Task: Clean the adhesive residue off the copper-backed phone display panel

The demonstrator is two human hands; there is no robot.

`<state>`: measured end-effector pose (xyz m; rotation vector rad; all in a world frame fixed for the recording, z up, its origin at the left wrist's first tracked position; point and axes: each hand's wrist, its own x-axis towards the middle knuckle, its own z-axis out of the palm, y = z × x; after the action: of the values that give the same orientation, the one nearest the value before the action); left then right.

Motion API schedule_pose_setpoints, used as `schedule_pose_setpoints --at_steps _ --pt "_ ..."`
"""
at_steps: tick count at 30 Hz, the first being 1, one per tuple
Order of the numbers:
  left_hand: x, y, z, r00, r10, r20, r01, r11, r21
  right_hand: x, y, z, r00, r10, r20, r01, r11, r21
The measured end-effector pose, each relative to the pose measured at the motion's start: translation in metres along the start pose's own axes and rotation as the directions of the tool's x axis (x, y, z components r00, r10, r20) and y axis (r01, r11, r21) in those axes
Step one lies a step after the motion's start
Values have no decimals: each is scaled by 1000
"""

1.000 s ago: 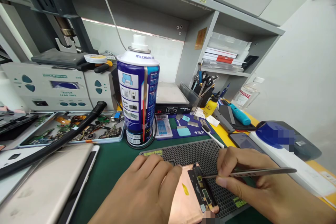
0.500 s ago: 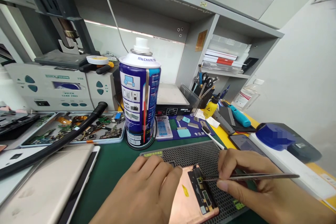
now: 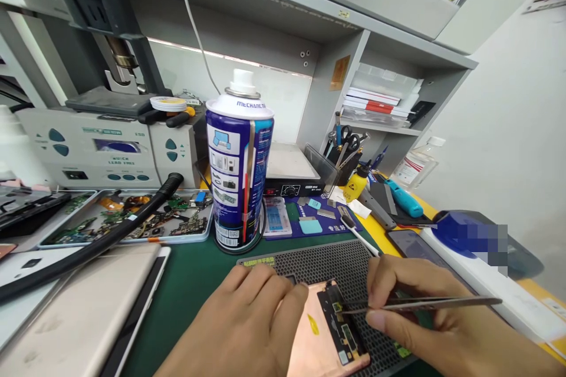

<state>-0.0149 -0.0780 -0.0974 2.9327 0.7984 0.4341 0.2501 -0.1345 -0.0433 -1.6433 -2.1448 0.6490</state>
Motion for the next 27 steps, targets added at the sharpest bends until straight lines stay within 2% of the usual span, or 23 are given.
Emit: schedule_pose_setpoints --at_steps 9,14,17,23,27 --pt "1 3 -1 999 -25 -41 23 999 -30 7 -6 2 992 127 -12 -123 975 185" --pt "0 2 -4 999 -8 -38 7 999 -34 9 -1 9 971 194 139 -235 877 418" --pt "0 2 -4 999 -18 -28 17 999 -43 8 3 12 971 179 160 -229 892 391" --pt "-1 4 -5 1000 -23 3 23 999 -34 10 -2 7 989 136 49 -145 949 279" --pt "-1 4 -5 1000 -20 16 21 999 -32 12 -2 5 993 115 18 -116 966 232"
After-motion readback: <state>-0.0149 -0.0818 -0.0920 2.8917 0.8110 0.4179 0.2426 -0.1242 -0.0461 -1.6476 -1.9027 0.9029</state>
